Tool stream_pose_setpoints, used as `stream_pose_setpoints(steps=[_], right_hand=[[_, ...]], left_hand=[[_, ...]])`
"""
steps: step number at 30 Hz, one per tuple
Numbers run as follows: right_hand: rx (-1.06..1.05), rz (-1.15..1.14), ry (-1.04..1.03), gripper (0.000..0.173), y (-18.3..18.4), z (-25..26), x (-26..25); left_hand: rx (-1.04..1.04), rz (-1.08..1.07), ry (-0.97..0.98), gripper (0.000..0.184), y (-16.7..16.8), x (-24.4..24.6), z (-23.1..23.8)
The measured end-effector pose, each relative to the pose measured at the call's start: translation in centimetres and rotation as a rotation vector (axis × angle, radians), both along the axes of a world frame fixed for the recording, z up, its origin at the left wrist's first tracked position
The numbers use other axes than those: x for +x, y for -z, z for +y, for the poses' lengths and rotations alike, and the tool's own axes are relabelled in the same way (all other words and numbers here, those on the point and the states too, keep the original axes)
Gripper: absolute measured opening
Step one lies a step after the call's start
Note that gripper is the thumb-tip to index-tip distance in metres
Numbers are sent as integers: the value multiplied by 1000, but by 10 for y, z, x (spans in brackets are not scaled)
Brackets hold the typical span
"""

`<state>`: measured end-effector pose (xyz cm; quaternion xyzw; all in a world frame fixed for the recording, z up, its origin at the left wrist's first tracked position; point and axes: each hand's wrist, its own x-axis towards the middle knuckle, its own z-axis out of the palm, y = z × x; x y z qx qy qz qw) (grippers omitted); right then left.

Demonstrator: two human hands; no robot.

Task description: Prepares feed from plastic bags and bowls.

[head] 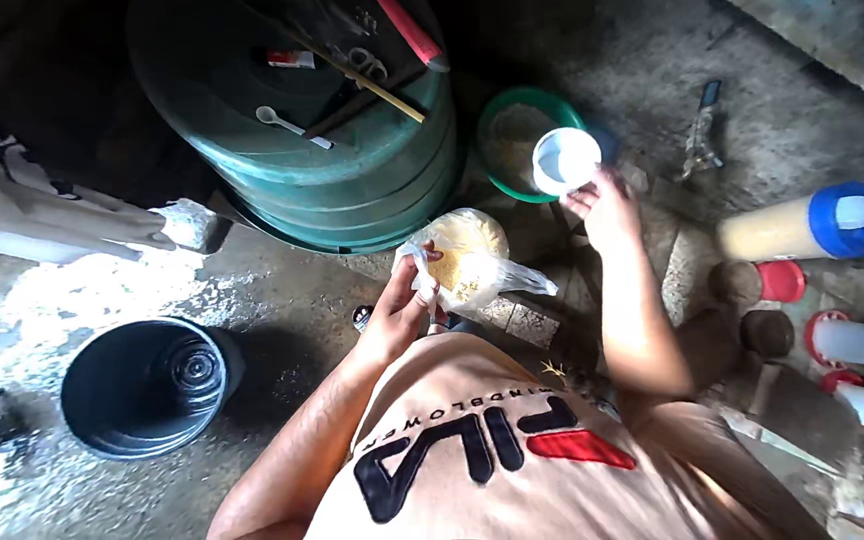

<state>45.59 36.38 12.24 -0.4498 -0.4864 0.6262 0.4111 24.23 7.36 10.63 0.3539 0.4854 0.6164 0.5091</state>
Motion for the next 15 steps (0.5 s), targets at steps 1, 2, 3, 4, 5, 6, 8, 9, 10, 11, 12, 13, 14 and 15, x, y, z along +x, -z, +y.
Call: stream_pose_setpoints(steps=[1, 2, 3, 4, 5, 6, 8, 9, 10, 11, 12, 13, 14, 15], right_hand=[[24, -4, -73, 27, -4, -23, 3], [54, -21, -150, 28, -6, -45, 6], [88, -53, -223, 29, -8, -66, 7], [134, -106, -296, 33, -9, -87, 7], [181, -181, -361, 38, -10, -107, 7], [231, -240, -403, 42, -8, -123, 2], [308, -348, -448, 49, 7, -143, -10], [316, -420, -480, 51, 17, -149, -17], [318, -507, -528, 53, 29, -152, -24], [330, -607, -585, 54, 39, -152, -32], [348, -698, -644, 55, 49, -151, -39], [406, -778, -684, 56, 61, -147, -47], [496, -842, -680, 54, 72, -143, -53], [614, -893, -644, 50, 79, -140, -58]], left_hand=[[-6, 7, -1, 42, -1, -1, 2], [-8, 14, 3, 41, -2, -3, 3], [-12, 22, 8, 40, -4, -4, 4], [-19, 31, 14, 41, -6, -4, 4], [-23, 28, 19, 42, -8, -5, 5], [-26, 26, 25, 42, -10, -6, 6], [-31, 28, 29, 40, -13, -7, 7], [-30, 32, 33, 39, -14, -7, 7], [-32, 38, 38, 39, -15, -7, 7], [-36, 41, 41, 39, -15, -6, 7], [-39, 41, 40, 39, -16, -6, 6], [-35, 38, 37, 40, -16, -6, 4], [-28, 37, 34, 40, -15, -5, 3], [-25, 42, 29, 40, -15, -5, 2]])
